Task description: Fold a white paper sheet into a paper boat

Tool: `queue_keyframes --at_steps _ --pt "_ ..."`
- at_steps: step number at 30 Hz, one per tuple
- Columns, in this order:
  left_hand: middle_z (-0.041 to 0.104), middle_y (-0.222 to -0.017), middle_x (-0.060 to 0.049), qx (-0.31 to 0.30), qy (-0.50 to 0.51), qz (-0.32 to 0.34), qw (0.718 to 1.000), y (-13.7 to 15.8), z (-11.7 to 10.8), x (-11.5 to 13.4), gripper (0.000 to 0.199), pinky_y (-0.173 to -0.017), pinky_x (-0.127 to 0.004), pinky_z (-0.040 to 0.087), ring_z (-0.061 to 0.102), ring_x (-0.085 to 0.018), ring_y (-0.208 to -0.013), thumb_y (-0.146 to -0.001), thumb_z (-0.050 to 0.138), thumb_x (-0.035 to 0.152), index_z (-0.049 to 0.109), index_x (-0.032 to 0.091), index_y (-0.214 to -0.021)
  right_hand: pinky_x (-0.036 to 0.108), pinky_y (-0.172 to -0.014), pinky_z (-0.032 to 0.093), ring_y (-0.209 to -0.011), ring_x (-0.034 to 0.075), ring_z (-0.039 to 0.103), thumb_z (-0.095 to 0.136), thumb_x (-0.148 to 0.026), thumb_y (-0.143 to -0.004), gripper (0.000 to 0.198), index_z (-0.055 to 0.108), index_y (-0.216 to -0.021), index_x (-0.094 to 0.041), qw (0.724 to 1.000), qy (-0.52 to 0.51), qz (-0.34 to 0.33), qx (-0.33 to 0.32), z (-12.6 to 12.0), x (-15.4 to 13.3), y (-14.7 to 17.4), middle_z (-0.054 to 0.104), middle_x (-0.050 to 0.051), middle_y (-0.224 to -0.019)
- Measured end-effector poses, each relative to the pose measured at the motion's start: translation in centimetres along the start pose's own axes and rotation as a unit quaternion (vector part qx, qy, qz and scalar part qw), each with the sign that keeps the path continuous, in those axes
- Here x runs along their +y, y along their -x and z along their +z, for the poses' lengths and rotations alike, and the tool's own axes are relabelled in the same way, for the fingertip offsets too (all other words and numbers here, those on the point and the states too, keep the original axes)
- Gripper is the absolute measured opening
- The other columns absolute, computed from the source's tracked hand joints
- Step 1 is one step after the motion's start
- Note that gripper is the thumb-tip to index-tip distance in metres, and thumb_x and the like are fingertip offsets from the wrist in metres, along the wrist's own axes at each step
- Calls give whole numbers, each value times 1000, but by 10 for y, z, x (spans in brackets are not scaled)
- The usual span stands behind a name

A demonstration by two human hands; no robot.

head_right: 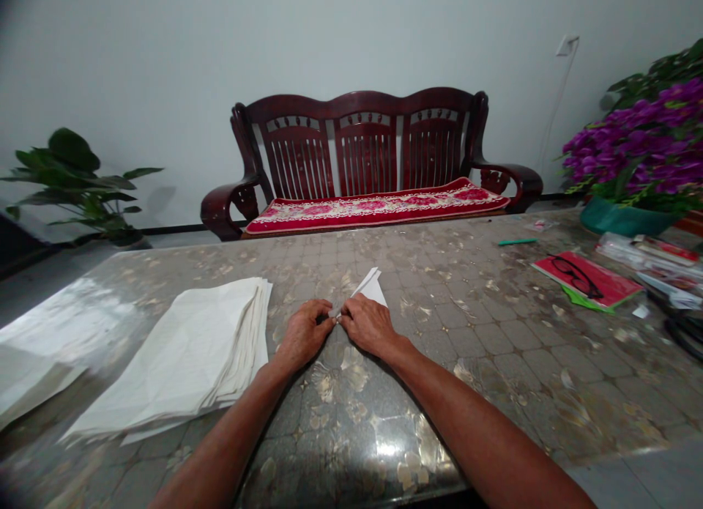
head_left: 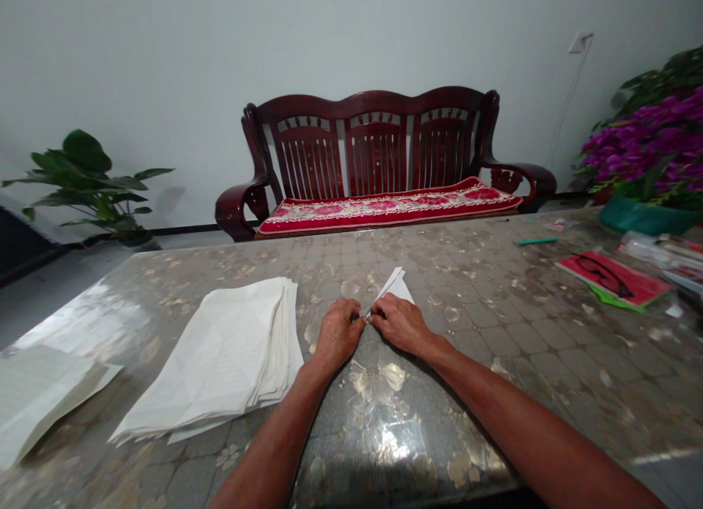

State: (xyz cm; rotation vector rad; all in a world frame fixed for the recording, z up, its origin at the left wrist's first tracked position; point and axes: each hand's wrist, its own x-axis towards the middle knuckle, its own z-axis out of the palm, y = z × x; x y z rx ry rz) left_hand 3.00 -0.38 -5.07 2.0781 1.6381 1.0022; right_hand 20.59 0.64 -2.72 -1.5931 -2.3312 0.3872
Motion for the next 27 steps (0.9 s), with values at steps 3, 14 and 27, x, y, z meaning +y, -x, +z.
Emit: queue_keyframes --at_steps 3,14,27 --pt "72 -103 -6 -1 2 3 1000 1 0 -1 10 -95 -36 49 63 -22 -103 -79 69 9 68 19 -82 27 -72 39 -93 20 63 60 -40 -94 19 69 -99 -23 1000 0 2 2 -1 -1 0 68 4 -100" --pt "71 -101 -6 5 14 18 1000 2 3 -4 9 -95 -38 49 63 -22 -101 -78 70 13 64 20 -80 26 -77 40 -95 19 64 58 -26 -89 16 73 -97 -23 999 -32 -15 -4 -1 10 -6 72 4 -101" --pt "70 -100 -5 8 -1 18 1000 2 3 0 7 -97 -38 47 62 -22 -102 -80 69 16 64 20 -80 25 -81 42 -93 19 65 58 -16 -84 20 75 -94 -19 997 -69 -26 0 -3 17 -9 73 6 -98"
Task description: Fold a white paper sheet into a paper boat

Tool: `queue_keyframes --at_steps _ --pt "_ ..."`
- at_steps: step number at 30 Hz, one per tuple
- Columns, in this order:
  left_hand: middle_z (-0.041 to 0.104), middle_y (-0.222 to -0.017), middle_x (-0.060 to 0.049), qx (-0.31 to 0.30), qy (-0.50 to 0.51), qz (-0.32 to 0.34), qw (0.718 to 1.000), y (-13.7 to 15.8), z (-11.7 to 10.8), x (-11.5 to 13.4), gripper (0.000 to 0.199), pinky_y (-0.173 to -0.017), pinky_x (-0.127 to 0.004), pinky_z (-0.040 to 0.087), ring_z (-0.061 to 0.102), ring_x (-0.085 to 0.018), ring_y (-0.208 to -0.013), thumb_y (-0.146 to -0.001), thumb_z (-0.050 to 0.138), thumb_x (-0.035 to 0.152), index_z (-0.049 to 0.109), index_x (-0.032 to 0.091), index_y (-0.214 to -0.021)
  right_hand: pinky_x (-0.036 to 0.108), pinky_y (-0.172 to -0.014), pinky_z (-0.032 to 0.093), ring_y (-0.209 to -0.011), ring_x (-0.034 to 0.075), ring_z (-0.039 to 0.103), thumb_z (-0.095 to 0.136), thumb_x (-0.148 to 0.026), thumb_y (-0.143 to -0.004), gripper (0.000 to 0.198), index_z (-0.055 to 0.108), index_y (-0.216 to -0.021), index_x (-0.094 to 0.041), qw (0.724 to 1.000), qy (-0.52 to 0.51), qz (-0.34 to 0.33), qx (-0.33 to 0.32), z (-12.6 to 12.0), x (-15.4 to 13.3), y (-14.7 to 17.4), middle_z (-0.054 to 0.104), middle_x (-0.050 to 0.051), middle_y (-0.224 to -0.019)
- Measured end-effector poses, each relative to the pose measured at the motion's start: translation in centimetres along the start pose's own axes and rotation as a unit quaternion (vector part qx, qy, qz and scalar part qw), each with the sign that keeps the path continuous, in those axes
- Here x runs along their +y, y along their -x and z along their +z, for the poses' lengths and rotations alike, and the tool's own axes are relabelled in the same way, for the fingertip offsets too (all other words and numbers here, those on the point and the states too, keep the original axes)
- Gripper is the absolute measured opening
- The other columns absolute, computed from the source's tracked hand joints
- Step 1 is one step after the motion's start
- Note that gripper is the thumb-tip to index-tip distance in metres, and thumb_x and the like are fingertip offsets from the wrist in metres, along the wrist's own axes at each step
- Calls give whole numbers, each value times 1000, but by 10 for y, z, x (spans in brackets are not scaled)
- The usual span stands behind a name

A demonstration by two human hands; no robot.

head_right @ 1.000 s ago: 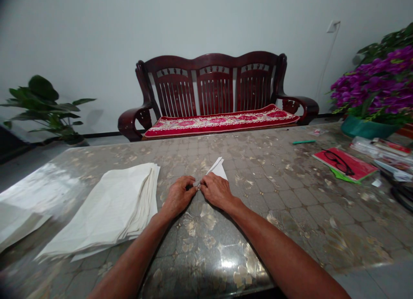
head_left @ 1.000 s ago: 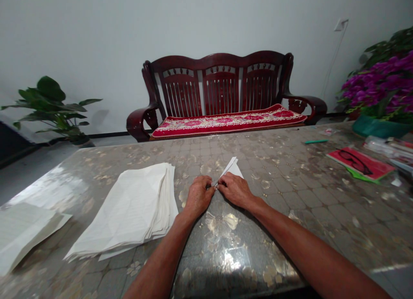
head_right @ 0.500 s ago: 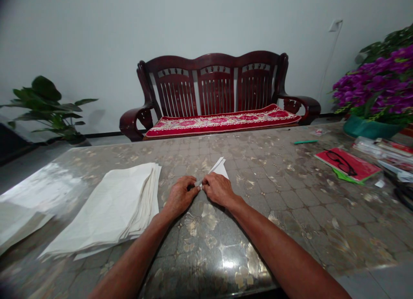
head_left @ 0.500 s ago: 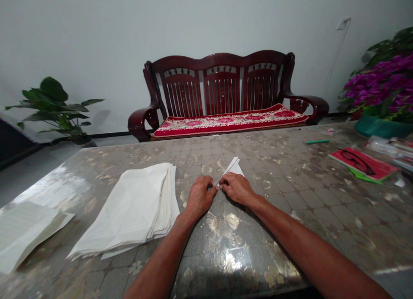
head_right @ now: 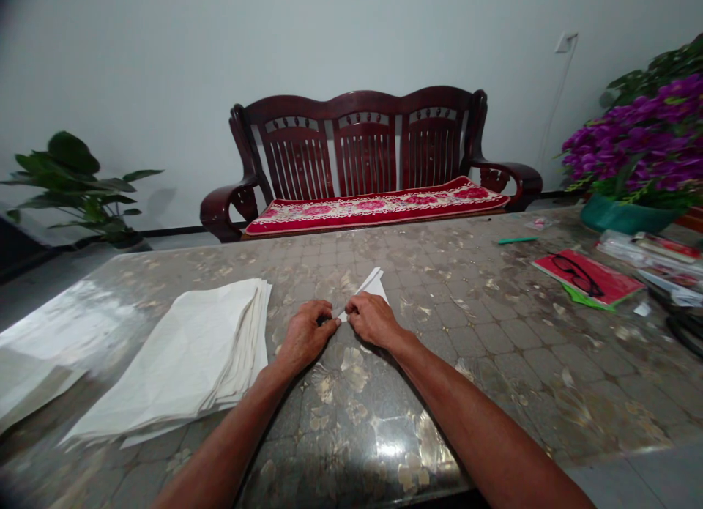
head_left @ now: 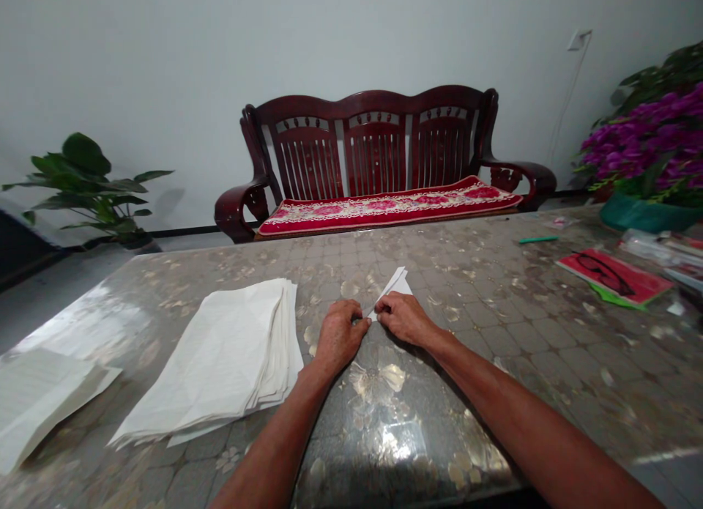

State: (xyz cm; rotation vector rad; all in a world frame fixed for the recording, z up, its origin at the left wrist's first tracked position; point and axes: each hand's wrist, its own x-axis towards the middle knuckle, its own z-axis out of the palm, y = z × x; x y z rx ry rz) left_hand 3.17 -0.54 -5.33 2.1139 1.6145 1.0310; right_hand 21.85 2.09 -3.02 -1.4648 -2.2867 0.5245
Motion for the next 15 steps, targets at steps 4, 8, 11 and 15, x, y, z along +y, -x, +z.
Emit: queue_keyframes --at_steps 4,8,11,15 --pt "69 -98 -5 -13 -26 2 1000 0 -3 5 7 -94 -38 48 61 -23 -101 -80 69 17 65 21 -84 24 -78 41 -88 17 64 58 -15 -83 17 72 -91 -19 1000 -12 -1 5 0 0 1 72 5 -94" --pt "70 -98 -5 -21 -40 22 999 2 -5 8 11 -95 -38 47 60 -23 -101 -83 67 18 68 22 -93 24 -72 39 -82 17 61 60 -15 -81 14 68 -92 -19 999 -11 34 24 1 -1 3 71 3 -90" --pt "70 -103 -5 -25 -36 45 998 3 -5 6 12 -100 -39 46 61 -23 -104 -86 64 18 71 24 -93 24 -72 39 -80 16 61 62 -14 -80 29 66 -108 -19 999 -24 32 35 1 -1 5 70 2 -90" --pt "71 -104 -5 -26 -34 68 997 4 -3 3 19 -100 -39 46 62 -22 -103 -85 61 14 75 24 -93 24 -78 42 -85 16 63 59 -13 -84 35 67 -118 -20 999 -25 -12 28 0 1 6 71 3 -95"
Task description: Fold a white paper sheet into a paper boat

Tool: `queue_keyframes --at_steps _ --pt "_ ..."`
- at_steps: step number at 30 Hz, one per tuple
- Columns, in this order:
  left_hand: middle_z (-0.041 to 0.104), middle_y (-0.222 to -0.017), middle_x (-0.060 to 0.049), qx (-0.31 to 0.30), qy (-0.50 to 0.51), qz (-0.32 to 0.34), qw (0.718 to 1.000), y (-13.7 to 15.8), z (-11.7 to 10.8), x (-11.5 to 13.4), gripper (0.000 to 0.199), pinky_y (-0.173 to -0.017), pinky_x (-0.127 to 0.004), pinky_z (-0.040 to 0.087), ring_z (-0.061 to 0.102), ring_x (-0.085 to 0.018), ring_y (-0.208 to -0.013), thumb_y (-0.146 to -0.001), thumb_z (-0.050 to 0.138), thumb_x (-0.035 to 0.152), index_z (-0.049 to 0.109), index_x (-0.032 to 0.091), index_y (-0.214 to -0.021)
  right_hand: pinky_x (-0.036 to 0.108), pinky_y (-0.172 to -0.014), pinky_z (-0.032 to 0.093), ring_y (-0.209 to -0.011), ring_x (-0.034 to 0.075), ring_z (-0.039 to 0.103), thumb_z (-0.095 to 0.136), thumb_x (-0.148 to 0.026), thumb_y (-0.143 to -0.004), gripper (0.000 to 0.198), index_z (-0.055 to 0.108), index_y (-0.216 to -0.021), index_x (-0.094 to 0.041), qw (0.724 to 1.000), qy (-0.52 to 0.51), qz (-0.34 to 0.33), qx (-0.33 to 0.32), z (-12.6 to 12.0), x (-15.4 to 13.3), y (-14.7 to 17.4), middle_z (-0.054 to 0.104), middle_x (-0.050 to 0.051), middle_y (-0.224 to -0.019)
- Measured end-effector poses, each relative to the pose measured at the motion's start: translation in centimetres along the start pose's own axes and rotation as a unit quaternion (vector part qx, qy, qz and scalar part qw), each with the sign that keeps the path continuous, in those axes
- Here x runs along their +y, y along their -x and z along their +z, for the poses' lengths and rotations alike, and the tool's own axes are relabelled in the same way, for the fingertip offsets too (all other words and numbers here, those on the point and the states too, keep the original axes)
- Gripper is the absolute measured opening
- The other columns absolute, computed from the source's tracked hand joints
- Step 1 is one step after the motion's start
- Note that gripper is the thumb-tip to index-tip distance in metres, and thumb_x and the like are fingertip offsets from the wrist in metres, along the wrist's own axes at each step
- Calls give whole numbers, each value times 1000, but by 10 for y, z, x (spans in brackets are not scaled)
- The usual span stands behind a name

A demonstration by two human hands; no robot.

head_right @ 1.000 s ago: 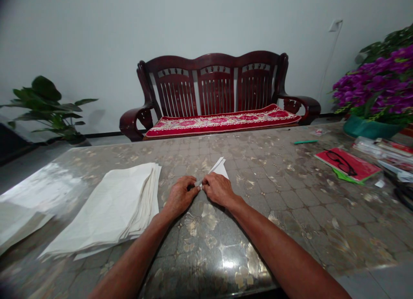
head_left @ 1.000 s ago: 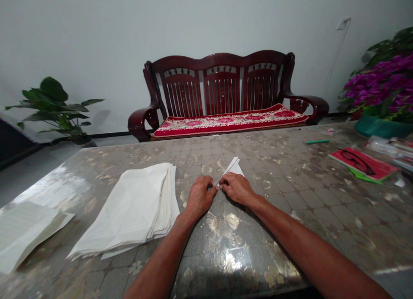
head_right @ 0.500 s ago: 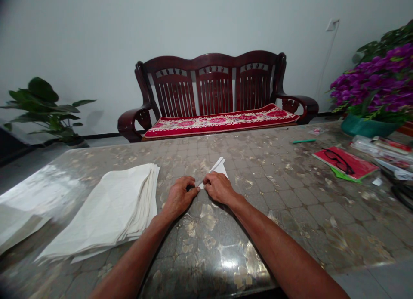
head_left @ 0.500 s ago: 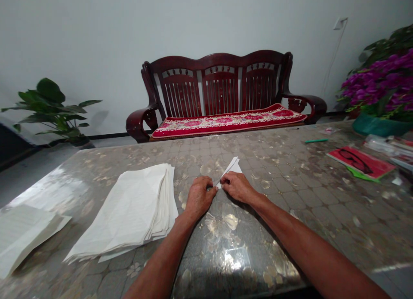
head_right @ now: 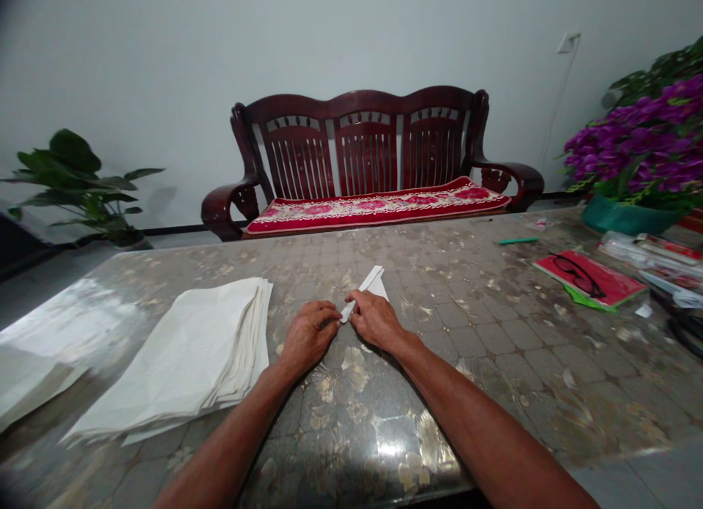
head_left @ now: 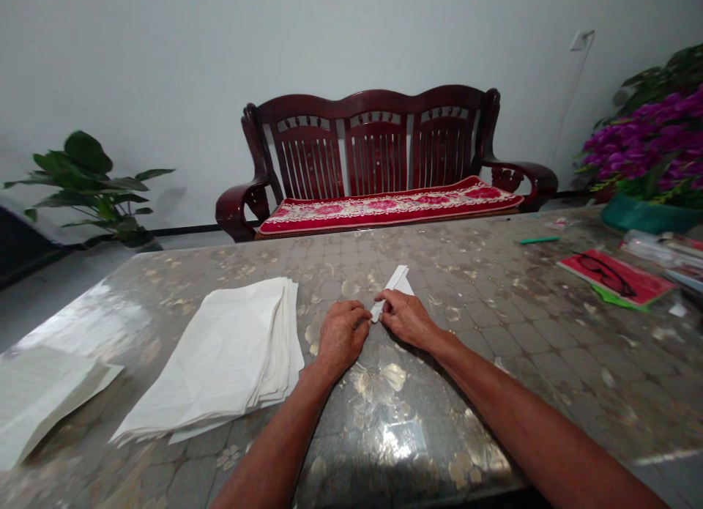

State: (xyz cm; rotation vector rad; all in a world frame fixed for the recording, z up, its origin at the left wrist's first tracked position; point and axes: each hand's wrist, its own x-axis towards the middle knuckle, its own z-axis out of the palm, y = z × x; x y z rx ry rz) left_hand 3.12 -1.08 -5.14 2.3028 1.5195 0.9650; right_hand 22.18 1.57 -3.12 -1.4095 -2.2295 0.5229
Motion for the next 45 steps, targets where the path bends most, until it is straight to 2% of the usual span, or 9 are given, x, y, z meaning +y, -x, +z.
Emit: queue_keyframes --at_steps 3,6,13,25,28,31,34,37,45 --pt "72 -105 -5 1 0 -5 1000 0 0 0 28 -101 -39 47 63 -22 -104 -81 59 8 78 24 -93 25 -81 42 -91 18 64 58 -13 -85 25 75 -102 -20 999 29 -6 -18 -2 1 0 71 6 -99" --pt "73 -105 -4 -14 12 -22 1000 -1 -2 1 32 -104 -40 46 64 -22 -106 -79 56 6 78 24 -93 25 -82 43 -92 18 65 57 -13 -86 27 77 -103 -21 999 29 -14 -20 -3 1 1 72 6 -99" --pt "71 -114 -9 25 0 -83 996 -9 1 -1 12 -104 -41 47 62 -25 -113 -84 67 22 75 21 -93 25 -84 44 -95 18 65 59 -13 -86 27 78 -103 -22 999 23 -6 -24 -5 -1 0 72 6 -101" --pt "68 -123 -12 -7 8 -147 989 -21 4 11 12 -104 -46 44 60 -28 -117 -72 77 15 72 19 -83 24 -82 46 -89 16 66 58 -9 -82 31 79 -103 -21 1000 -17 -15 -10 -8 2 -1 74 4 -97" --pt "68 -123 -12 -4 15 -142 990 -20 5 9 12 -105 -46 43 60 -28 -118 -73 77 14 72 19 -83 25 -81 47 -87 16 66 58 -21 -87 27 76 -107 -22 994 -50 42 83 -18 13 -6 74 3 -100" --pt "68 -124 -12 -6 21 -140 990 -18 4 9 11 -104 -45 44 59 -28 -120 -73 76 14 71 19 -82 29 -85 48 -96 20 66 54 -37 -93 35 70 -121 -23 974 9 152 165 -31 29 -15 73 5 -113" --pt "67 -126 -13 -14 23 -144 989 -18 2 10 12 -104 -45 44 59 -28 -121 -73 77 14 71 18 -82 32 -87 48 -105 23 66 53 -42 -94 49 59 -138 -21 971 40 202 124 -42 46 -28 72 7 -120" --pt "67 -126 -13 -21 22 -146 989 -19 1 11 12 -104 -45 44 59 -28 -121 -73 77 14 71 18 -83 32 -89 48 -110 25 66 53 -47 -93 54 57 -141 -21 969 33 227 89 -47 58 -44 71 9 -124" --pt "67 -125 -13 -17 28 -142 989 -18 -1 12 13 -105 -47 44 59 -29 -121 -72 78 12 71 18 -81 27 -78 50 -97 23 70 72 -44 -76 48 73 -116 -18 952 -101 276 87 -30 66 -73 76 8 -109"
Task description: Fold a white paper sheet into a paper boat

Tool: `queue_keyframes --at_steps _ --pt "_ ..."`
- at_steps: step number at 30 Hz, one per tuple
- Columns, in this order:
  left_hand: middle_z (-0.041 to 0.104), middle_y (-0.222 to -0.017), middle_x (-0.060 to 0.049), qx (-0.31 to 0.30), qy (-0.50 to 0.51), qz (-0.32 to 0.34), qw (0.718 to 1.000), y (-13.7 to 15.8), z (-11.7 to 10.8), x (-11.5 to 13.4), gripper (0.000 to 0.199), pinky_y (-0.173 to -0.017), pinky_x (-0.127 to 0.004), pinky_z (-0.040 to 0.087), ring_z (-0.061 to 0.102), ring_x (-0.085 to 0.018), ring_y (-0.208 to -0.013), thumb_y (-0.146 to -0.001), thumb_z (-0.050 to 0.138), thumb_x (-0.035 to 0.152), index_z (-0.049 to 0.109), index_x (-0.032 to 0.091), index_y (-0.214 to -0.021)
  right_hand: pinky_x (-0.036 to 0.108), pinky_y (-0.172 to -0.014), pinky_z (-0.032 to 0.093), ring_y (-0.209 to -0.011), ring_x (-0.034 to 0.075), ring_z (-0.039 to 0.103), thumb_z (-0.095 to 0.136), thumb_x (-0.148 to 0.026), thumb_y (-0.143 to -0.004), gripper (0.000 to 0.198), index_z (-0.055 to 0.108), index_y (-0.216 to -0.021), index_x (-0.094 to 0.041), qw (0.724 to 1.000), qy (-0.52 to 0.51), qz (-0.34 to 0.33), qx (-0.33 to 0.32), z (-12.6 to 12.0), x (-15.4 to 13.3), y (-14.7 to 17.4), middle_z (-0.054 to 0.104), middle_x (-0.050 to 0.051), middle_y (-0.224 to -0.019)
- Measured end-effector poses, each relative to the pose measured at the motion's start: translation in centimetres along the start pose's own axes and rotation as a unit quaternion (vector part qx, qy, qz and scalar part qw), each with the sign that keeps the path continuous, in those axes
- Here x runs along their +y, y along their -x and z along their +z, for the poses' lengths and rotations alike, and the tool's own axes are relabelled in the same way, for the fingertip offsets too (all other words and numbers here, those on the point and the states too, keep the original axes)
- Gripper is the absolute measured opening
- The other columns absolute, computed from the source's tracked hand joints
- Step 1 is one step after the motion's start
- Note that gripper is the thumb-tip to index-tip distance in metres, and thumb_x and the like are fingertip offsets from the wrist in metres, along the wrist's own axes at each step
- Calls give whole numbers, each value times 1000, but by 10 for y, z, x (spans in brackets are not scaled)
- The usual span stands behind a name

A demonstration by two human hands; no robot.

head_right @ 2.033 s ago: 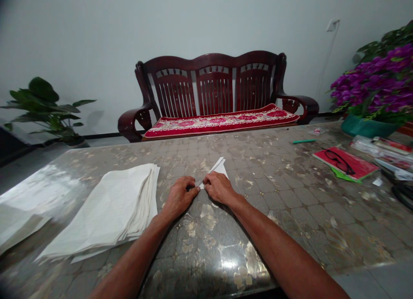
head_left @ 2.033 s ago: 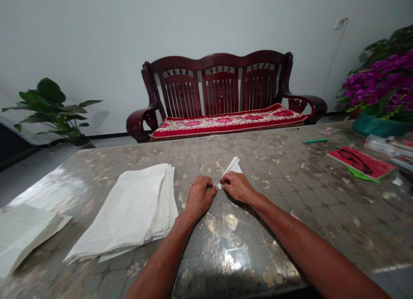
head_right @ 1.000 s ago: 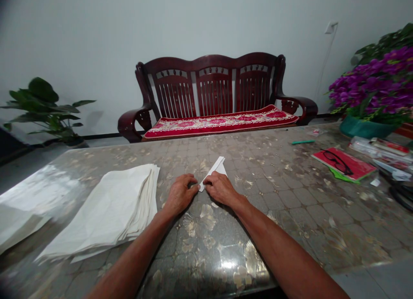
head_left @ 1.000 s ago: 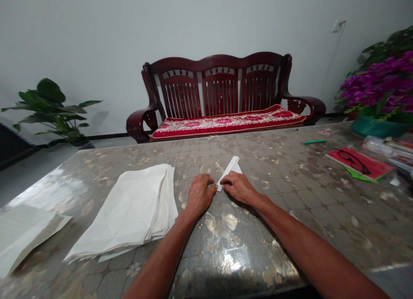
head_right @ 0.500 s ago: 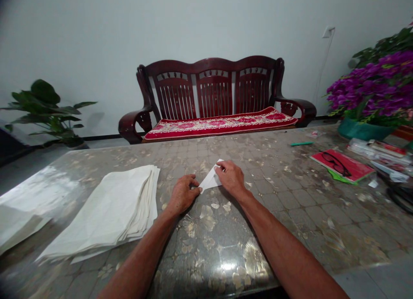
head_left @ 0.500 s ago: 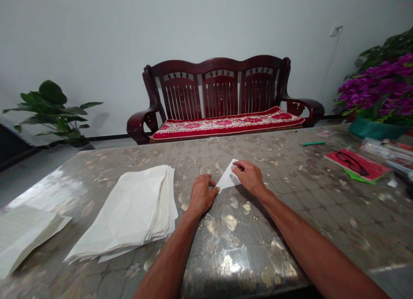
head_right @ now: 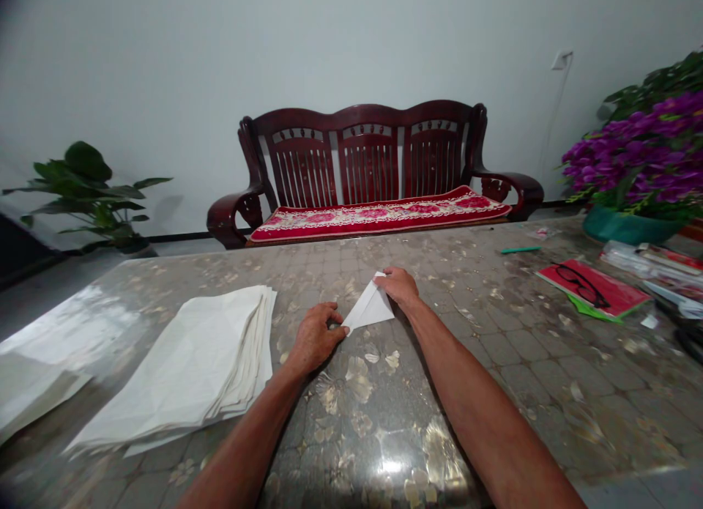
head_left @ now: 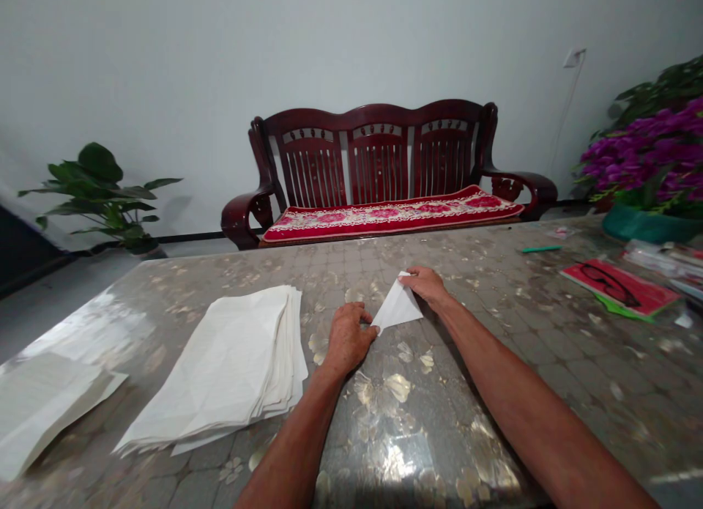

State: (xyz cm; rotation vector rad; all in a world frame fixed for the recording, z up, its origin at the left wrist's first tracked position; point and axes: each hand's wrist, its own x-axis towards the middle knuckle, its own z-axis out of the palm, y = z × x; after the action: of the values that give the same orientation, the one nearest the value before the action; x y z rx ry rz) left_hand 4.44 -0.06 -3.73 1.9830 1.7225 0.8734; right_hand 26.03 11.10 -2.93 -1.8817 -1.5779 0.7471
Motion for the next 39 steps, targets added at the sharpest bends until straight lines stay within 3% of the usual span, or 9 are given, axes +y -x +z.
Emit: queue_keyframes --at_steps 6,10,14,18,23,27,33,36,39 --pt "69 -123 -11 -1 -3 -7 1000 0 -1 0 30 -104 -46 45 60 -29 -118 -71 77 15 71 18 -100 25 -65 51 -75 19 70 75 -26 -65 43 74 -107 -17 982 -186 0 -19 11 0 10 76 2 -85" --pt "68 -125 -12 -4 -8 -18 1000 0 -2 1 49 -106 -43 43 59 -29 -120 -73 76 19 67 16 -121 26 -61 52 -65 17 67 78 -23 -62 29 74 -89 -17 910 -406 14 -89 5 -3 17 76 1 -77" --pt "71 -120 -9 -19 31 -7 999 0 -5 0 30 -107 -41 43 61 -27 -117 -75 72 19 75 19 -105 27 -62 54 -62 15 65 82 -19 -61 21 70 -78 -19 845 -517 33 -135 -1 -6 20 74 0 -72" --pt "76 -101 -3 -28 104 -21 994 1 -10 1 23 -104 -42 45 66 -23 -100 -78 64 21 78 23 -97 27 -62 55 -62 15 66 83 -17 -62 23 69 -79 -19 823 -546 33 -152 2 -6 20 74 0 -73" --pt "76 -105 0 -70 215 -26 974 2 -18 -3 52 -95 -38 50 67 -22 -97 -68 61 11 74 27 -115 26 -59 54 -59 14 65 84 -16 -60 26 65 -78 -19 817 -565 51 -101 7 -6 19 72 -2 -68" --pt "75 -109 -5 -63 356 -76 929 -1 -16 -5 62 -82 -30 52 68 -21 -94 -68 76 29 67 23 -128 24 -56 52 -60 14 65 86 -19 -58 29 66 -80 -19 816 -569 45 -96 11 -11 24 72 -3 -69" --pt "59 -60 3 -22 373 -137 917 -1 -6 -5 41 -51 -21 34 50 -10 -53 -72 73 56 71 17 -81 27 -62 54 -65 16 66 87 -25 -55 33 66 -80 -19 821 -560 26 -107 18 -14 27 72 -2 -72" --pt "53 -55 5 23 319 -124 939 -1 -7 -6 40 -50 -22 31 46 -11 -51 -78 67 57 70 17 -75 34 -72 57 -77 21 69 83 -32 -60 33 67 -85 -20 871 -486 -5 -75 12 -13 25 74 3 -83" --pt "58 -59 3 124 183 -71 973 -1 -11 -7 31 -61 -27 43 54 -15 -58 -84 62 48 71 19 -78 44 -92 53 -101 27 67 80 -32 -64 46 68 -107 -21 946 -285 -131 81 -2 -18 31 73 7 -109"
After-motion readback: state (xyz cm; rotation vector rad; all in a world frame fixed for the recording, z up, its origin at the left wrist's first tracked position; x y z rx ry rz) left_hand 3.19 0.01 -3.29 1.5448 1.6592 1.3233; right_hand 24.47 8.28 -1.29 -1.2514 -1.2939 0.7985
